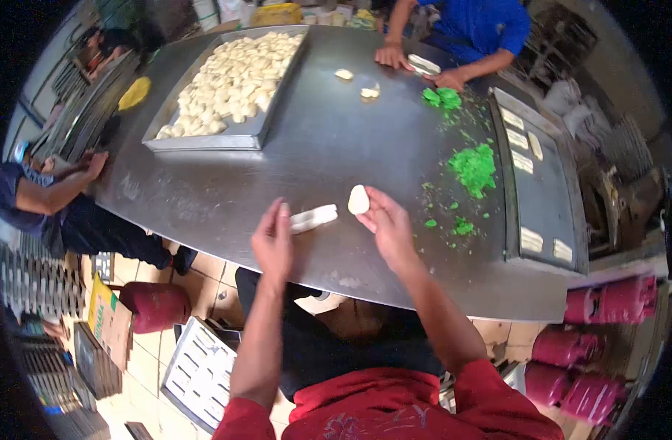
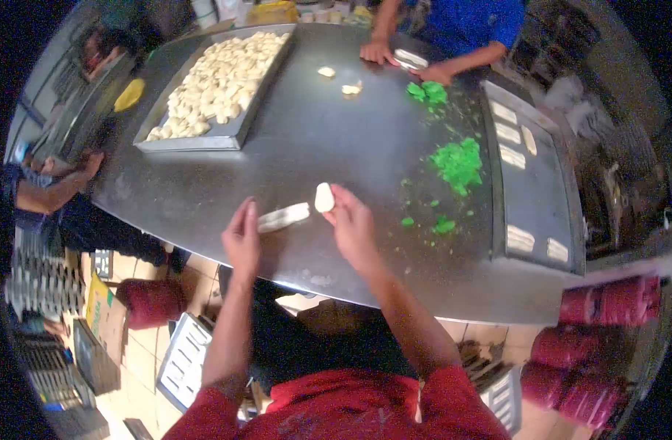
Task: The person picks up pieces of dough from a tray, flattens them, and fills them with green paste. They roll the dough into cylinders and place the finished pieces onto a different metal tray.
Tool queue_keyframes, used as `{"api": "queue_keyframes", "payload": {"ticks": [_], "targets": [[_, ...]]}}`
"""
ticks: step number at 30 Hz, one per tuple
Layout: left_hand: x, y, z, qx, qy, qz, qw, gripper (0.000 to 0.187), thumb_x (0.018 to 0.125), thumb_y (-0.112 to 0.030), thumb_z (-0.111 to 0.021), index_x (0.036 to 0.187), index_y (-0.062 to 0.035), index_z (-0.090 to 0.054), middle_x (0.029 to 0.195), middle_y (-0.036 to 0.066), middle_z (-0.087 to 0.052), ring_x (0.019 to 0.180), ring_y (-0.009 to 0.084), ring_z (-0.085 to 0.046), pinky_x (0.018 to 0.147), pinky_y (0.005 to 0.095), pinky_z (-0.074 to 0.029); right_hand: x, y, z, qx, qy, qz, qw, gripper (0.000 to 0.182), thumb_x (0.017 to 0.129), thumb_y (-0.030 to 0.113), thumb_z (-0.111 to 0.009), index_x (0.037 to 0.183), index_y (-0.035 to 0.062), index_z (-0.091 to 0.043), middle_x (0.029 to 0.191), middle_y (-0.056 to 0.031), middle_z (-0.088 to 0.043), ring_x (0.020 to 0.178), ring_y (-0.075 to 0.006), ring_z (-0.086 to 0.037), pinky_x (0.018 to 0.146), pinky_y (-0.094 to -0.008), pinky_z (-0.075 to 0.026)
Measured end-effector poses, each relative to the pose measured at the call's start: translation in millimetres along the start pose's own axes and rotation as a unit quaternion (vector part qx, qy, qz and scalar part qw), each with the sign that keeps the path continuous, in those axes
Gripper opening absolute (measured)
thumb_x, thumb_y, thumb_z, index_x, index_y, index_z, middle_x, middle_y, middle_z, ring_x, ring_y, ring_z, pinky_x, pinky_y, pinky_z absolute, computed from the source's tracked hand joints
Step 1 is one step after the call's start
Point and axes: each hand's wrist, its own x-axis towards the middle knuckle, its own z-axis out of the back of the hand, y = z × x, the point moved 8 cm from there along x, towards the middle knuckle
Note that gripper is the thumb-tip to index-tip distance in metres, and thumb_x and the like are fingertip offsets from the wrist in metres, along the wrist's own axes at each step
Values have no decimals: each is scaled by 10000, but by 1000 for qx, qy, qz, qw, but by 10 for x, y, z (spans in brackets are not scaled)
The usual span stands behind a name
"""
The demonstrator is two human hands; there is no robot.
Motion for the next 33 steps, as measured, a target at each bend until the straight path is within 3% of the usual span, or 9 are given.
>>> {"api": "queue_keyframes", "payload": {"ticks": [5,7,10,15,19,23,26,29,33], "targets": [[-599,-304,-1024,-105,148,127,975,377,934,-244,-638,1202,20,-628,1023,67,-672,856,82,-585,757,245,-481,-564,380,19,-300,-36,190,934,338,911,4,-530,1242,20,-594,1090,-108,-686,967,-166,-660,814,-261,-523],[-661,-277,-1183,-227,129,158,952,330,938,-216,-632,1170,19,-644,1016,58,-670,840,96,-595,760,250,-489,-580,438,248,-217,-84,153,961,284,858,57,-605,1138,36,-647,1053,-161,-681,880,-281,-680,745,-325,-528],[-798,-428,-1326,-262,164,161,937,319,977,-243,-566,1114,30,-657,1026,71,-671,873,112,-607,769,246,-496,-700,714,513,-232,-165,240,928,193,851,16,-641,1040,18,-681,966,-78,-689,838,-133,-641,749,-261,-504],[-785,-587,-1291,-282,48,70,956,601,1015,-481,-347,958,52,-617,1069,209,-656,876,264,-649,815,361,-531,-830,513,388,-114,-92,157,977,185,797,27,-726,977,-2,-696,964,-88,-704,892,-147,-658,791,-278,-518],[-817,-557,-1235,-397,4,115,911,547,985,-470,-462,718,-2,-562,733,157,-643,821,284,-673,753,399,-550,-984,515,248,-123,-44,207,969,240,828,20,-693,1058,-41,-660,1056,-97,-685,977,-150,-634,866,-296,-508],[-958,-423,-1544,-335,64,113,933,333,945,-320,-608,856,0,-597,861,148,-677,861,228,-665,779,354,-540,-956,373,316,63,-37,115,991,344,881,18,-623,1206,-71,-553,1196,-116,-609,1063,-170,-596,936,-291,-463],[-1011,-570,-1671,-232,213,64,947,558,973,-416,-522,1295,37,-477,1314,172,-540,1182,209,-534,975,317,-428,-728,66,620,253,-38,-21,966,260,859,61,-674,1111,6,-635,1094,-60,-647,992,-131,-607,838,-265,-504],[-996,-294,-1476,-199,147,83,965,682,999,-528,-347,1390,31,-359,1346,185,-506,1282,233,-448,1043,372,-359,-509,489,1328,-157,-106,81,979,228,843,50,-667,1062,-9,-670,995,-81,-702,847,-144,-663,742,-297,-537],[-991,187,-1224,-124,137,142,973,549,1029,-430,-345,1284,33,-495,1081,146,-634,1022,178,-577,931,327,-431,-1,808,2042,-569,-37,161,806,184,804,18,-633,968,52,-707,911,-109,-719,769,-253,-693,693,-342,-543]]}}
